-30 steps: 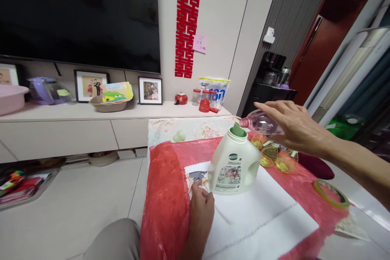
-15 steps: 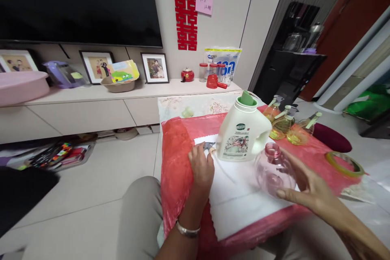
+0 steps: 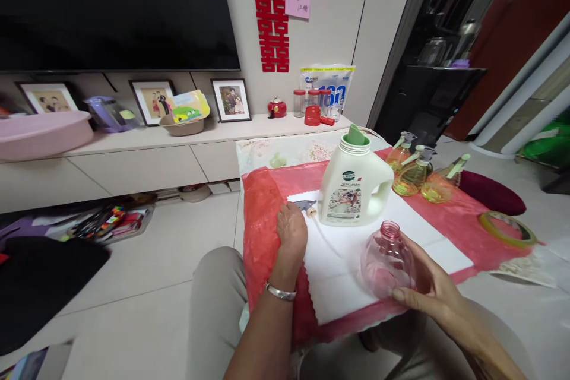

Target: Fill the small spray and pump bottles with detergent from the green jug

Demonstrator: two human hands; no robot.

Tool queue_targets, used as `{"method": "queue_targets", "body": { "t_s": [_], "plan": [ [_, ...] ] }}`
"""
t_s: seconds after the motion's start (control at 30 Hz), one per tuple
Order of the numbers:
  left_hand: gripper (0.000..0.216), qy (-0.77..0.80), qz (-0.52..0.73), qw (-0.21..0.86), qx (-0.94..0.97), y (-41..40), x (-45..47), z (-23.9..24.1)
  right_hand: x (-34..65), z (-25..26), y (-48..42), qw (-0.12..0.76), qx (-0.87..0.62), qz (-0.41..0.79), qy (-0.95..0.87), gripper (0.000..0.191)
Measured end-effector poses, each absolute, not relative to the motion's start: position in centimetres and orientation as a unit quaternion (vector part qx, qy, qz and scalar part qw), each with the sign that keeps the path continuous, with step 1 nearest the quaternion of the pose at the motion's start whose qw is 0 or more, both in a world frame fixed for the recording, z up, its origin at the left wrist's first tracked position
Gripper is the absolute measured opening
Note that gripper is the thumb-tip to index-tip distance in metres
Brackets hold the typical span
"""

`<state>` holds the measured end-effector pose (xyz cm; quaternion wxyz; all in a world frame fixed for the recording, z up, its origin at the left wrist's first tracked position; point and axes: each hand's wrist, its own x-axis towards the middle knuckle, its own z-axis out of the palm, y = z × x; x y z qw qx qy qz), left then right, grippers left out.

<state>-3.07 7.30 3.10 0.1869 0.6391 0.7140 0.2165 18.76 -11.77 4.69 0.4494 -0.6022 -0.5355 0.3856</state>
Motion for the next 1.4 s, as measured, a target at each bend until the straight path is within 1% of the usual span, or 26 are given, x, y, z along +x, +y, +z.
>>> {"method": "queue_targets", "body": {
  "t_s": [0.13, 0.23, 0.33, 0.43, 0.57, 0.7, 0.77, 0.93, 1.03, 1.13, 1.23, 1.4],
  "plan": [
    [0.033, 0.711, 0.249, 0.247, 0.609, 7.7, -4.1, 2.9, 18.4, 4.5, -11.7, 0.443, -0.614, 0.376, -0.534, 0.092],
    [0.025, 0.704, 0.295, 0.304, 0.571, 8.2, -4.9, 2.5, 18.3, 3.5, -11.7, 0.458, -0.611, 0.398, -0.508, 0.091],
    [0.015, 0.685, 0.348, 0.382, 0.513, 8.3, -5.4, 1.7, 18.3, 2.2, -11.7, 0.47, -0.596, 0.433, -0.486, 0.092],
    [0.009, 0.651, 0.41, 0.471, 0.432, 7.9, -5.7, 0.9, 18.1, 1.5, -11.9, 0.474, -0.578, 0.458, -0.481, 0.093],
    [0.01, 0.578, 0.508, 0.56, 0.306, 6.6, -6.0, 1.1, 17.6, 2.2, -12.0, 0.474, -0.56, 0.481, -0.48, 0.094],
    [0.014, 0.493, 0.578, 0.619, 0.199, 5.5, -6.7, 2.9, 17.0, 3.2, -12.0, 0.456, -0.574, 0.476, -0.486, 0.087],
    [0.017, 0.456, 0.605, 0.635, 0.153, 5.2, -6.9, 4.1, 16.5, 3.6, -12.0, 0.422, -0.603, 0.433, -0.52, 0.087],
    [0.019, 0.379, 0.656, 0.648, 0.071, 5.0, -7.1, 7.1, 15.2, 4.5, -11.6, 0.327, -0.658, 0.294, -0.611, 0.092],
    [0.026, 0.327, 0.679, 0.657, 0.032, 4.8, -7.3, 8.7, 14.8, 4.6, -11.5, 0.303, -0.661, 0.222, -0.65, 0.087],
    [0.029, 0.278, 0.707, 0.65, -0.007, 4.7, -7.5, 9.9, 14.9, 4.2, -11.7, 0.296, -0.647, 0.156, -0.686, 0.084],
    [0.03, 0.257, 0.724, 0.64, -0.01, 4.8, -7.5, 10.4, 14.9, 3.9, -11.8, 0.29, -0.631, 0.121, -0.709, 0.084],
    [0.032, 0.233, 0.745, 0.624, 0.046, 4.8, -7.5, 10.5, 14.8, 4.1, -11.8, 0.277, -0.634, 0.119, -0.712, 0.085]
  ]
}}
